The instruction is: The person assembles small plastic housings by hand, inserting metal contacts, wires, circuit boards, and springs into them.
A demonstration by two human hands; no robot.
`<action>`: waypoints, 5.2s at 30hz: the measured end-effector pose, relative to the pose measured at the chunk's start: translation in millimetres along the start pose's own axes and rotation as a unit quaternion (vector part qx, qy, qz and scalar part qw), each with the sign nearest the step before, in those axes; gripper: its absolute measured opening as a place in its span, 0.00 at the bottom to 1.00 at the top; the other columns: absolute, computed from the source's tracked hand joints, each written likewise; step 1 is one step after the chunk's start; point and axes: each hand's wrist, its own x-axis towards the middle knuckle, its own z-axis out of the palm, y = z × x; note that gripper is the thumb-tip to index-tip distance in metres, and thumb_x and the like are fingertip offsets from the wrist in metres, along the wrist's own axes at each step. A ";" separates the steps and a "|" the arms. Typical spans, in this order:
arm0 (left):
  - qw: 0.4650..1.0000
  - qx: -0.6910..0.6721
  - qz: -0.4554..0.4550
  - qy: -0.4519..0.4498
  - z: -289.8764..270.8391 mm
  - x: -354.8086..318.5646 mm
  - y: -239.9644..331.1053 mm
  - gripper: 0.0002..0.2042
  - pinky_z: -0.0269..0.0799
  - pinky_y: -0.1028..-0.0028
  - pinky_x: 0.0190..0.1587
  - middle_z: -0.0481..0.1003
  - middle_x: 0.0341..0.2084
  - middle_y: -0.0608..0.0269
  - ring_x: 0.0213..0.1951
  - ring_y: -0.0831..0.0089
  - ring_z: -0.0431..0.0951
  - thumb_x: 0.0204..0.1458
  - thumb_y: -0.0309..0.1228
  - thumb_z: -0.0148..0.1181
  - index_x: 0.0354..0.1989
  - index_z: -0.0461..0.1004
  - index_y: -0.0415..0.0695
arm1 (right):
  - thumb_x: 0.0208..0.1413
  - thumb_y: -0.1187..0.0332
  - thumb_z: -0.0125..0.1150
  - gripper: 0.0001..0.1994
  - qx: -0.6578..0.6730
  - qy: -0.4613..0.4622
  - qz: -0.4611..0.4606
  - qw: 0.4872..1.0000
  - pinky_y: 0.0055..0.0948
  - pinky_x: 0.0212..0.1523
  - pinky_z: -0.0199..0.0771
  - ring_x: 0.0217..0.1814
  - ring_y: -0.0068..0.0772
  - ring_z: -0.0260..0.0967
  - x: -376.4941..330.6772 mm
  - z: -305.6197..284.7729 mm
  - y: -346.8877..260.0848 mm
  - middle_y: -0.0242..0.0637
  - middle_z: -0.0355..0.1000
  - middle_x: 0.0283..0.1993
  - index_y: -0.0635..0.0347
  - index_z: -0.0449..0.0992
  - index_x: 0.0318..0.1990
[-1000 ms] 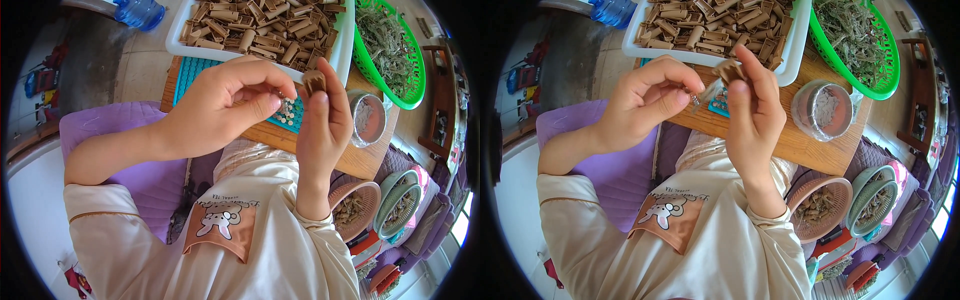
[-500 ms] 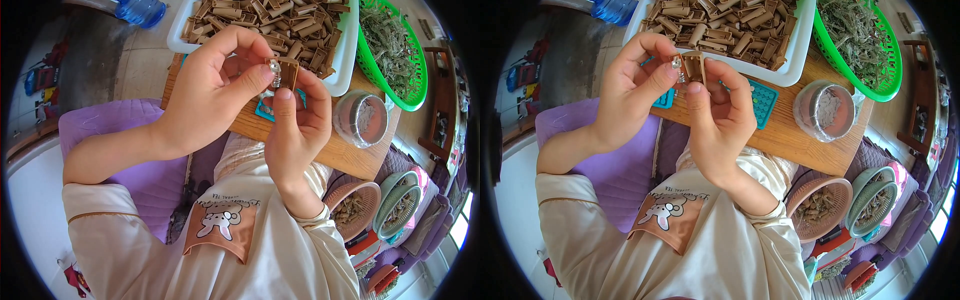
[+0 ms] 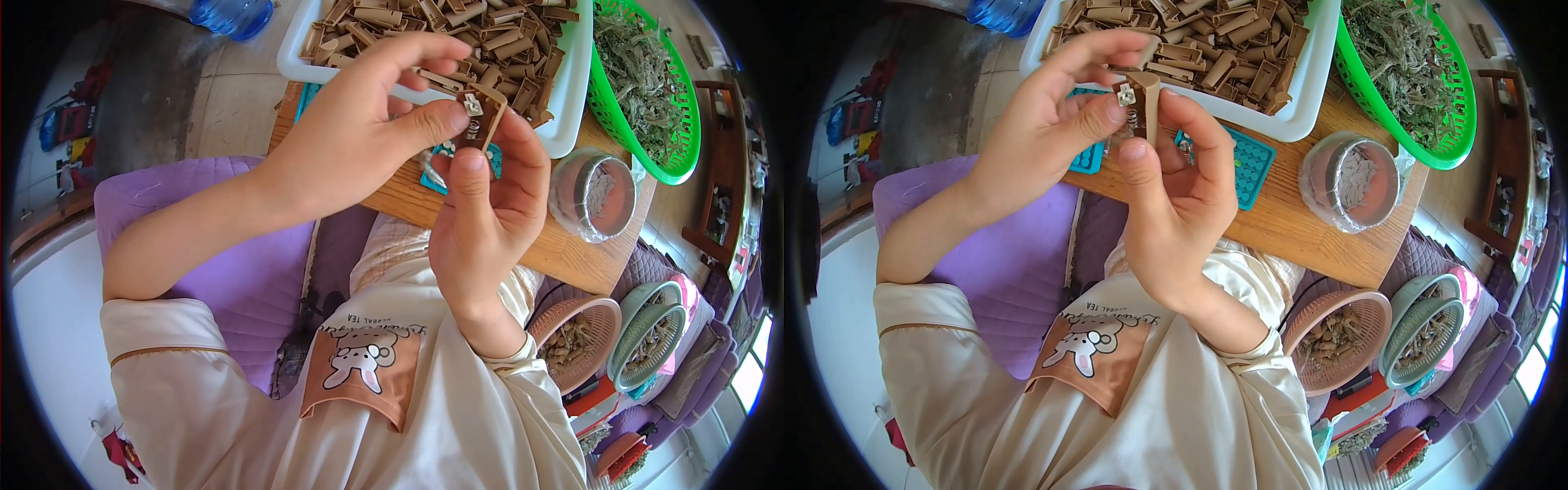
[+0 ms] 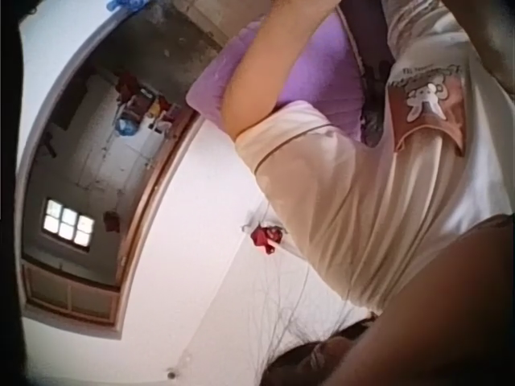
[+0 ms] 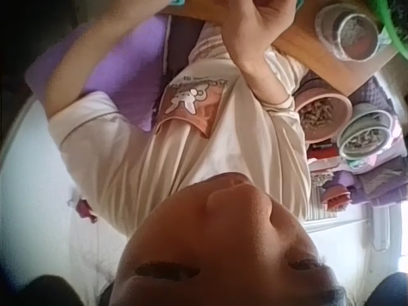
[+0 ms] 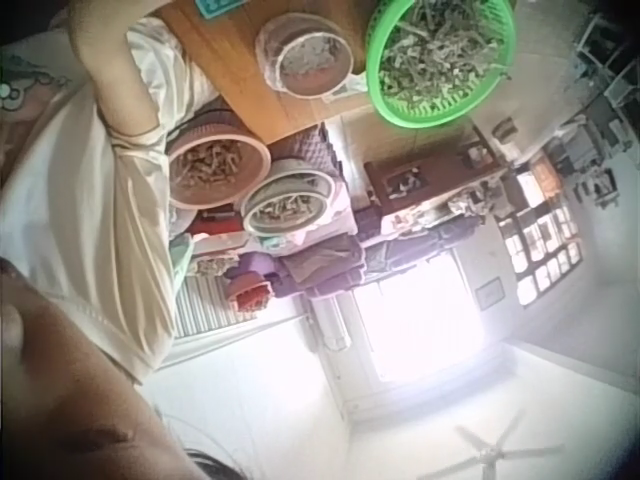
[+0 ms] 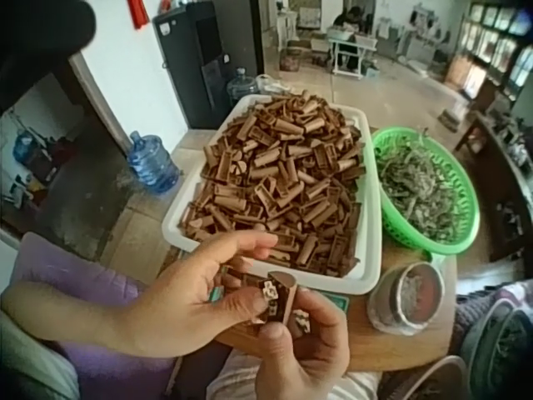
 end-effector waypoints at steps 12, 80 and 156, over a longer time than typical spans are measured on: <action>0.993 -0.058 -0.010 -0.099 -0.2 -0.7 12.7 0.20 0.64 0.78 0.42 0.68 0.40 0.57 0.41 0.76 0.68 0.53 0.43 0.39 0.45 0.61 0.39 | 0.49 0.77 0.50 0.12 0.018 -0.014 0.177 0.984 0.14 0.21 0.62 0.23 0.17 0.59 -2.3 7.3 -18.1 0.35 0.63 0.37 0.59 0.57 0.40; 0.864 -0.210 -0.400 -0.223 10.6 -15.9 10.3 0.17 0.70 0.75 0.39 0.68 0.38 0.62 0.36 0.76 0.72 0.52 0.31 0.46 0.50 0.58 0.43 | 0.41 0.77 0.53 0.08 -0.675 -0.139 -0.064 0.722 0.33 0.26 0.65 0.27 0.39 0.65 22.2 -145.4 35.8 0.38 0.66 0.25 0.58 0.68 0.32; 0.919 -0.152 -0.312 -0.184 8.1 -23.2 15.7 0.12 0.65 0.83 0.33 0.67 0.31 0.62 0.29 0.82 0.68 0.48 0.24 0.41 0.42 0.62 0.40 | 0.41 0.76 0.56 0.13 -0.650 -0.095 -0.053 0.752 0.29 0.29 0.67 0.31 0.37 0.66 -12.7 -146.8 35.4 0.41 0.69 0.31 0.62 0.66 0.38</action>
